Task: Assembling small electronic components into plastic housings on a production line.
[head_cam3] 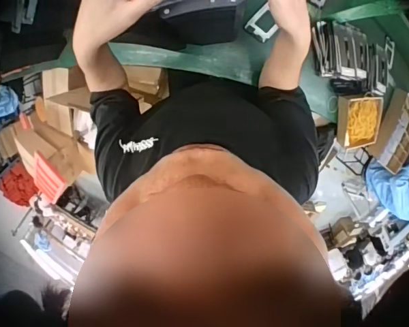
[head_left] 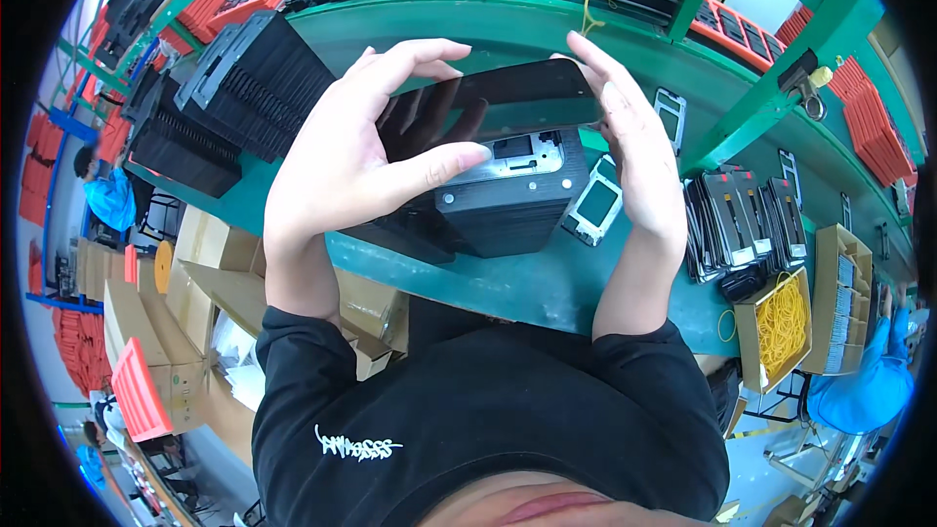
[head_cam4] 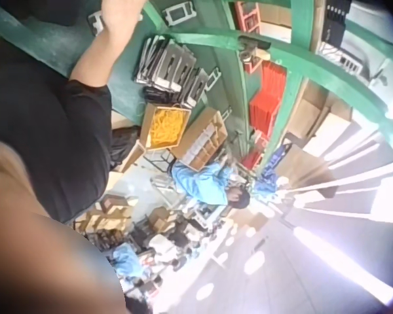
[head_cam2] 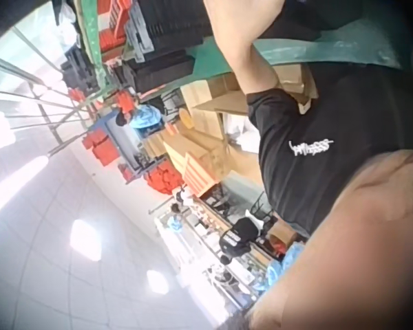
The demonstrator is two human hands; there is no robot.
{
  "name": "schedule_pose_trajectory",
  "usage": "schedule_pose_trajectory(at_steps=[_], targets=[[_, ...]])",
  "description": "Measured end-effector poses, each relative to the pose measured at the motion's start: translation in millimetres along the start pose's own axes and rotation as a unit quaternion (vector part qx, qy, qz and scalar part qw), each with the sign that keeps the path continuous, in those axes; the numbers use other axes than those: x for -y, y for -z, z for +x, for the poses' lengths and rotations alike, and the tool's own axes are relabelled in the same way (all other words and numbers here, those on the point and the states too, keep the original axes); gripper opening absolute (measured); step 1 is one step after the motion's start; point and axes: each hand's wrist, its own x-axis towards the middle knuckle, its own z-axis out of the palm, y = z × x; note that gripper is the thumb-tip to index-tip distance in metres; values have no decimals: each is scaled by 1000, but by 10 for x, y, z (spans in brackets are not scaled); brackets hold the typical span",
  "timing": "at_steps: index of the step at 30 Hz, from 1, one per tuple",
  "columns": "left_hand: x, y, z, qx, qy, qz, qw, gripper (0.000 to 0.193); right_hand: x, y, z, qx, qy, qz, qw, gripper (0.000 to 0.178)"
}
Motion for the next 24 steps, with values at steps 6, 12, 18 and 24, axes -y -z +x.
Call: schedule_pose_trajectory(at_steps=[6,12,18,24], targets=[[2,-15,49,15,-6,-28,999,73,-104,41,35,38,15,30,999,54],[17,-64,60,6,-21,-50,998,69,-57,62,20,47,16,40,998,55],[-50,-8,19,35,-5,-96,995,71,-45,26,-8,45,43,21,998,56],[0,-21,23,16,-12,-23,1000,73,-50,43,-6,58,-11,38,998,56]])
